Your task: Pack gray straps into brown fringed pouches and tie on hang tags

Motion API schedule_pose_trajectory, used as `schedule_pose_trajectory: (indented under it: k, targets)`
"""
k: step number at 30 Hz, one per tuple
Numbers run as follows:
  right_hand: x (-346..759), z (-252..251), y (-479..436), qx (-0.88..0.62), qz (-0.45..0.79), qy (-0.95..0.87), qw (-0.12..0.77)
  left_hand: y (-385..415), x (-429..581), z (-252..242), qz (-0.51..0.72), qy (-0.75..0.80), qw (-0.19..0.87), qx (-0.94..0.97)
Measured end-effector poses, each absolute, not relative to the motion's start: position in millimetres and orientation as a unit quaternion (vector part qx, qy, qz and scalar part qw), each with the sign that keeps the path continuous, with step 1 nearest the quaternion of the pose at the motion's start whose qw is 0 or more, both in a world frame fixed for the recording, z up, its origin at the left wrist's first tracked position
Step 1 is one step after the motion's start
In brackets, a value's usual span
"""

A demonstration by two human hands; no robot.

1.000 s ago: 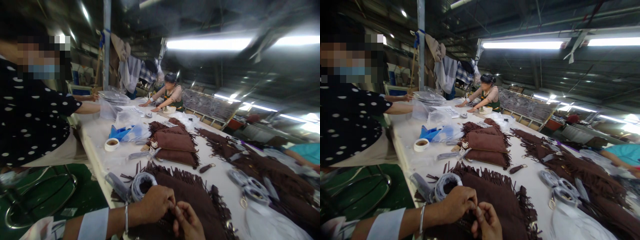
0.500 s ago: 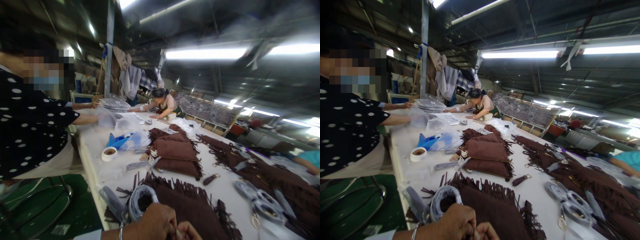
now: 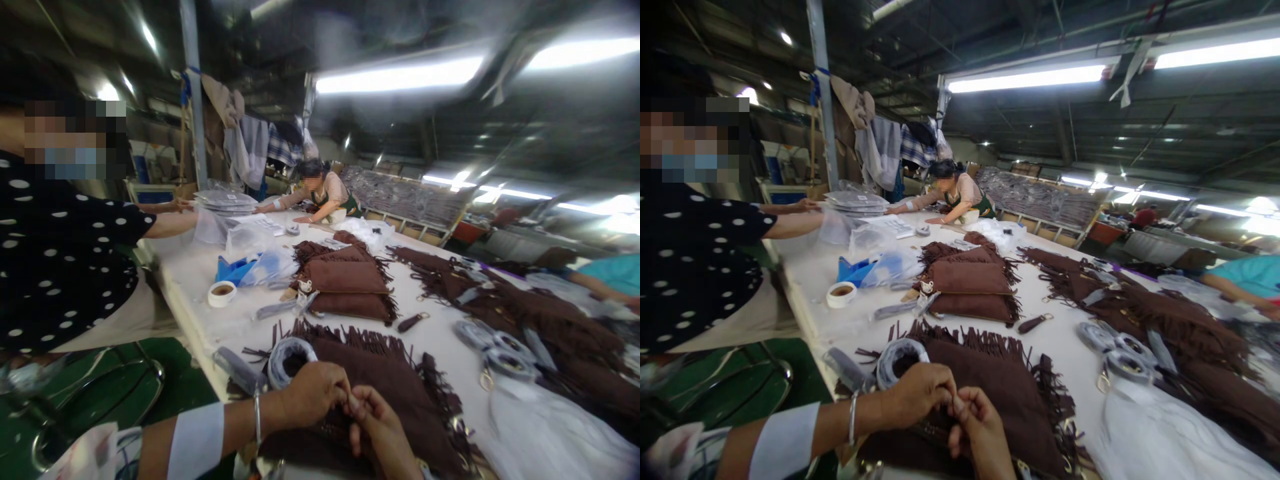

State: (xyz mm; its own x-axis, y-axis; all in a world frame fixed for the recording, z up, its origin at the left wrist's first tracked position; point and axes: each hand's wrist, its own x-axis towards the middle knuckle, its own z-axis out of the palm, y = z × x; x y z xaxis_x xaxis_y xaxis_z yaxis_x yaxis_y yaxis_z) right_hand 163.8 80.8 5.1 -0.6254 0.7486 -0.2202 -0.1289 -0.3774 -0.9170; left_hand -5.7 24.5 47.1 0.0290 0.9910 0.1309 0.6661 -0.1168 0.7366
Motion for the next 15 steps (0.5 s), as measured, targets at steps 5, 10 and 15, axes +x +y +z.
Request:
schedule_pose_trajectory:
  k: [5, 10, 15]
  targets:
    - [174, 22, 63, -0.373, 0.736, -0.441, 0.352, -1, -47, 61, 0.296, 0.672, 0.074, 0.675]
    - [187, 24, 35, -0.430, 0.604, -0.533, 0.408, -16, -80, 71, 0.122, 0.733, 0.060, 0.667]
    - [188, 14, -11, -0.417, 0.598, -0.557, 0.398, -31, -73, 101, 0.088, 0.741, 0.034, 0.665]
